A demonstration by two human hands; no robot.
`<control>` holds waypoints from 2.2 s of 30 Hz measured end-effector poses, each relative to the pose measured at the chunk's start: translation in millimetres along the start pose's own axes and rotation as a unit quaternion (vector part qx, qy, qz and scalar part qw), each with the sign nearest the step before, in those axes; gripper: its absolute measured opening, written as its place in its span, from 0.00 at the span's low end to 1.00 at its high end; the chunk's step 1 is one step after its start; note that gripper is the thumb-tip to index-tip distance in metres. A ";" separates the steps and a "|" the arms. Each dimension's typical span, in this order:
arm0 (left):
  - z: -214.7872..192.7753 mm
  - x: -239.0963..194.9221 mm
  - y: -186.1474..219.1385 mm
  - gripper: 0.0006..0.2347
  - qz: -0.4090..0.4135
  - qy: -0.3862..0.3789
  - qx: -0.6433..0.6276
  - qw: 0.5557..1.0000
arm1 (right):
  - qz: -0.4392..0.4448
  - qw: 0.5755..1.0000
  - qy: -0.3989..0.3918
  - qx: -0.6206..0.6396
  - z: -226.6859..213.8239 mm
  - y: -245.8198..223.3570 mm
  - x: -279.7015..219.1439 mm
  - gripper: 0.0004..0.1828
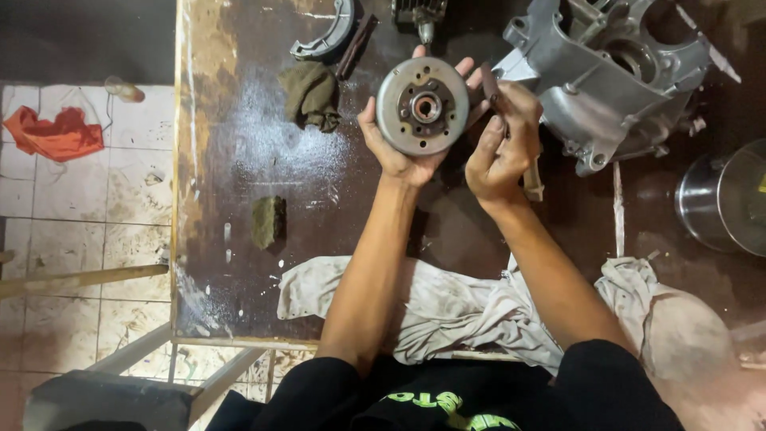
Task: Clean and inspect motorcycle engine components including the flywheel and engine casing using a cloth and brush.
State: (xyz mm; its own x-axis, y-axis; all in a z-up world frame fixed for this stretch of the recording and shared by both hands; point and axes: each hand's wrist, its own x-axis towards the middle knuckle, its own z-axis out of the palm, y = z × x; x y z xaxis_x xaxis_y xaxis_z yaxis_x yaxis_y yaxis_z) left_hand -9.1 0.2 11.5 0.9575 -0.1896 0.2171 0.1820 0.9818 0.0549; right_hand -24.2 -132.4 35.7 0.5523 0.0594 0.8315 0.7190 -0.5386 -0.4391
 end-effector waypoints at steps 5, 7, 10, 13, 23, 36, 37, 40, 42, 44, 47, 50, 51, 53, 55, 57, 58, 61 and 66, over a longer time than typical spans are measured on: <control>3.7 1.0 6.6 0.38 -0.011 -0.011 -0.018 1.000 | 0.039 0.999 -0.001 -0.027 -3.2 -5.5 8.8 0.12; -4.1 -0.6 5.1 0.38 -0.009 -0.004 -0.020 1.000 | 0.056 0.997 -0.026 -0.037 -7.2 -3.2 8.0 0.11; -7.5 0.2 4.7 0.39 -0.006 -0.008 -0.012 1.000 | 0.059 0.995 -0.064 -0.055 -9.9 -6.2 16.5 0.10; -7.0 -1.7 5.1 0.39 -0.009 -0.018 0.004 1.000 | 0.020 0.995 -0.075 -0.066 -7.2 -14.4 32.3 0.09; -11.1 -2.4 8.3 0.39 -0.016 -0.012 0.062 0.998 | 0.117 0.987 -0.114 -0.011 -13.3 8.3 22.8 0.07; -9.9 -2.0 6.2 0.40 -0.006 -0.021 0.050 0.998 | 0.107 0.978 -0.181 0.008 -14.9 -13.4 34.0 0.14; -9.5 -1.6 6.3 0.40 -0.007 -0.025 0.047 0.999 | 0.105 0.976 -0.188 0.001 -15.5 -15.6 36.4 0.14; -8.3 -2.7 6.6 0.40 -0.008 -0.027 0.044 0.999 | 0.095 0.974 -0.206 -0.005 -17.5 -16.7 37.8 0.14; -8.2 -3.3 6.7 0.40 -0.009 -0.026 0.044 0.999 | 0.088 0.973 -0.214 -0.006 -16.9 -16.2 35.6 0.14; -8.8 -3.7 6.6 0.39 -0.010 -0.025 0.076 0.997 | 0.070 0.977 -0.199 -0.028 -14.4 -16.6 31.9 0.14; -11.6 -4.4 8.2 0.39 -0.014 -0.035 0.113 0.993 | 0.051 0.981 -0.171 -0.079 -7.5 -20.9 32.4 0.14; -6.7 -3.3 3.8 0.40 0.000 -0.026 0.093 0.995 | 0.034 0.973 -0.199 -0.114 -10.6 -28.8 37.3 0.14; -7.9 -2.3 3.9 0.40 0.001 -0.026 0.092 0.995 | 0.033 0.972 -0.201 -0.114 -9.9 -26.1 36.6 0.14; -11.2 -2.3 6.3 0.39 0.017 -0.019 0.070 0.997 | 0.028 0.966 -0.226 -0.125 -6.4 -21.8 32.9 0.13; -14.6 0.3 10.6 0.39 0.022 -0.018 0.076 0.997 | 0.042 0.970 -0.213 -0.111 -1.5 -23.1 37.4 0.13; -16.3 -1.4 12.5 0.38 0.026 -0.016 0.079 0.996 | 0.057 0.973 -0.203 -0.099 0.3 -25.1 35.9 0.13; -16.1 -2.2 13.8 0.38 0.028 -0.018 0.077 0.996 | 0.064 0.977 -0.188 -0.073 1.1 -25.5 33.7 0.13; -17.9 -1.3 15.2 0.38 0.031 -0.014 0.074 0.997 | 0.075 0.982 -0.171 -0.037 0.9 -23.0 38.9 0.12; -22.1 -7.7 16.9 0.40 0.027 0.030 0.101 0.994 | 0.122 0.980 -0.160 -0.009 4.8 -20.1 43.1 0.10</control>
State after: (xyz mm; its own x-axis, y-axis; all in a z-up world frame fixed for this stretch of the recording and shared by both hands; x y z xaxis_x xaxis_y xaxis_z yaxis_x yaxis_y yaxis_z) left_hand -8.5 18.6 -10.8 0.9774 -0.1304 0.1662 0.0879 0.9664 0.2415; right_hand -12.8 -114.9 78.8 0.8122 0.1861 0.5529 0.5440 -0.5838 -0.6027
